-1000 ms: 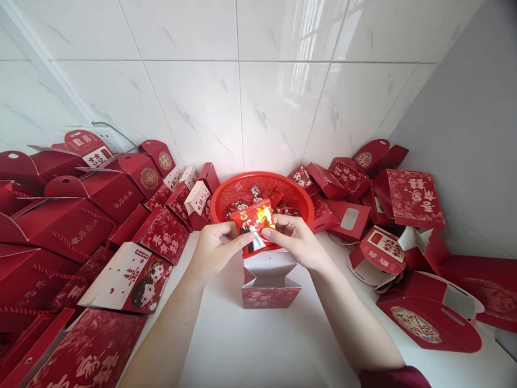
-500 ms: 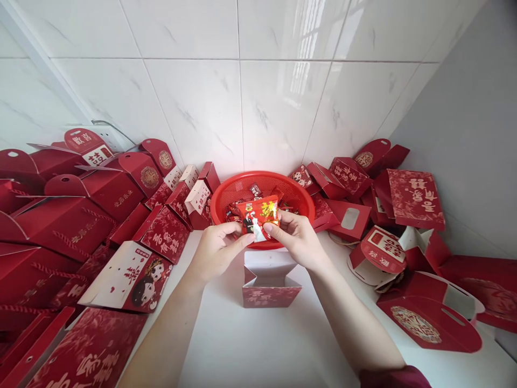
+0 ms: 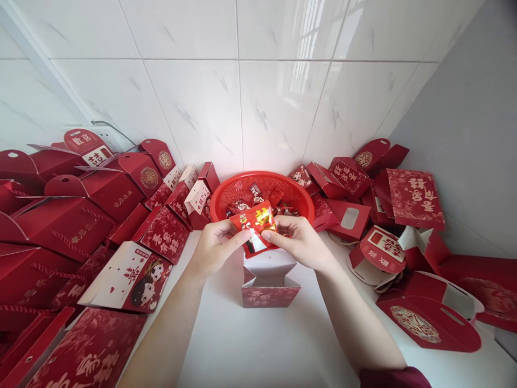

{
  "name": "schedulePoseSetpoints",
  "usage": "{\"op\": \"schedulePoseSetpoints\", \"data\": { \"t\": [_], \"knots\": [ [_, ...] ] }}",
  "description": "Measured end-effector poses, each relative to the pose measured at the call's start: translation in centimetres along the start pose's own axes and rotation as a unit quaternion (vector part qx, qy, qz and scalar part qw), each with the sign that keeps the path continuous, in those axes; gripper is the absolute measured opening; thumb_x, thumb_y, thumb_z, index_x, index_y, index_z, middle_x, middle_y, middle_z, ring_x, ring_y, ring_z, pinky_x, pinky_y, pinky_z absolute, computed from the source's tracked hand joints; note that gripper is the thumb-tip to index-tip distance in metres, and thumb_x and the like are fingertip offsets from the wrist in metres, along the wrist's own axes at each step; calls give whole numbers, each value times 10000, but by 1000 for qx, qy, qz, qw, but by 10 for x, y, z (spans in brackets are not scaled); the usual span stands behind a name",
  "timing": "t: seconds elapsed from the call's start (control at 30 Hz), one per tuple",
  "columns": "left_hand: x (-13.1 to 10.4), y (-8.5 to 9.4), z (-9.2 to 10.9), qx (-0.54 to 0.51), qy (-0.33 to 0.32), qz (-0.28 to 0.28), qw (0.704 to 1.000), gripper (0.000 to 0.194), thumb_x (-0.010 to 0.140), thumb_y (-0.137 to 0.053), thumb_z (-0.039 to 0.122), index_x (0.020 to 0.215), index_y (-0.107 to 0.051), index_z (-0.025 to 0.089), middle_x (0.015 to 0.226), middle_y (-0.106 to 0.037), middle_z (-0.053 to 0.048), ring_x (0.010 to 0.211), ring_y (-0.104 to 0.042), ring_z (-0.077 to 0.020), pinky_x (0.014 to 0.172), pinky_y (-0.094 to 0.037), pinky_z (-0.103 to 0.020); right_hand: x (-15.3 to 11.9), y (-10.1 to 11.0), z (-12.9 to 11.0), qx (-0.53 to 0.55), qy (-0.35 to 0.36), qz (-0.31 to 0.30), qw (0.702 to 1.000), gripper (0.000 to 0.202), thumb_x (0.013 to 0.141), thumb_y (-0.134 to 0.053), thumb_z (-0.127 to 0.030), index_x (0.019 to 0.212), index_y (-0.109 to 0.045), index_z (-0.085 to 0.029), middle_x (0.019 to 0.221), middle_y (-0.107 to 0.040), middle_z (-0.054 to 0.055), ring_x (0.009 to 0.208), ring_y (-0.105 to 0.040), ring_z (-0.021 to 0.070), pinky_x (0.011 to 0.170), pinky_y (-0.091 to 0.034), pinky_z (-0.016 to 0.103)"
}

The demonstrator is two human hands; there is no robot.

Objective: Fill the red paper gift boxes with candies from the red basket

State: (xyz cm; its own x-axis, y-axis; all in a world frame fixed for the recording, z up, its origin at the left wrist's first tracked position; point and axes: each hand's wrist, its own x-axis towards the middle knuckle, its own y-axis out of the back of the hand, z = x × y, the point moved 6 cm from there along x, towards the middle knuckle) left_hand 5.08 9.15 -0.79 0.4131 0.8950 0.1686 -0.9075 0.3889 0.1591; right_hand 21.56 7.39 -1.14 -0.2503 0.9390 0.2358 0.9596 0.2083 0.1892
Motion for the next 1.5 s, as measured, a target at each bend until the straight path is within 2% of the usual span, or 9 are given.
{"op": "schedulePoseSetpoints", "data": {
  "t": [0.3,0.6,0.73,0.87,1.07,1.2,1.33,1.4,1.5],
  "knots": [
    [-1,9,-14,27,31,45,998,252,818,-702,391,838,-718,140,840,-723,-46,871,-664,-227,787,-527,-309,0,-4,1,-3,5,10,1000,294,912,-571,-455,859,-648,-177,846,-664,28,796,-602,172,719,-481,277],
    [-2,0,9,109,-48,-37,992,331,811,-712,369,1072,-612,192,1014,-668,-40,946,-621,-193,856,-479,-303,-9,14,-9,-45,49,88,994,261,915,-591,-411,837,-627,-165,799,-636,23,742,-570,149,683,-464,259],
    [-9,-14,12,268,-56,-159,948,127,827,-687,338,866,-675,217,1046,-622,-13,999,-594,-179,922,-430,-292,-21,34,-17,-25,85,154,984,180,896,-637,-363,879,-675,-188,834,-665,25,780,-615,167,725,-498,287],
    [-24,-32,7,352,-24,-288,890,233,785,-722,354,1008,-705,290,1137,-590,5,984,-599,-184,846,-452,-278,-35,47,-33,-11,169,183,968,85,865,-685,-298,896,-729,-233,850,-702,12,788,-644,171,725,-516,294],
    [-46,-43,12,423,-13,-309,852,499,700,-801,385,1161,-625,314,1164,-568,-14,1026,-581,-238,874,-451,-331,-54,59,-51,-9,273,215,938,179,857,-697,-338,1030,-731,-301,902,-725,6,805,-678,191,704,-541,308],
    [-50,-41,13,457,-25,-276,845,541,723,-781,411,1214,-583,301,1203,-557,-42,1087,-558,-270,939,-435,-375,-62,61,-57,-17,298,227,927,115,865,-675,-363,935,-721,-283,830,-693,21,748,-656,202,647,-547,332],
    [-40,-32,13,440,-21,-247,863,515,774,-711,412,1245,-561,265,1180,-586,-55,1105,-565,-274,956,-437,-373,-58,46,-63,-66,287,139,945,145,908,-614,-293,1037,-660,-245,959,-691,49,877,-660,220,740,-554,364],
    [-34,-27,14,419,-13,-244,874,494,800,-670,398,1265,-554,283,1189,-592,-36,1110,-572,-257,938,-452,-342,-49,25,-58,-147,238,17,960,192,943,-553,-230,1123,-621,-224,1033,-686,61,913,-656,200,777,-538,339],
    [-29,-23,16,403,-2,-244,882,520,816,-645,412,1313,-531,314,1256,-570,-22,1106,-584,-237,930,-461,-311,-42,-5,-41,-279,156,-172,932,227,972,-451,-149,1099,-631,-206,1008,-696,55,890,-649,176,780,-503,304]
  ]
}}
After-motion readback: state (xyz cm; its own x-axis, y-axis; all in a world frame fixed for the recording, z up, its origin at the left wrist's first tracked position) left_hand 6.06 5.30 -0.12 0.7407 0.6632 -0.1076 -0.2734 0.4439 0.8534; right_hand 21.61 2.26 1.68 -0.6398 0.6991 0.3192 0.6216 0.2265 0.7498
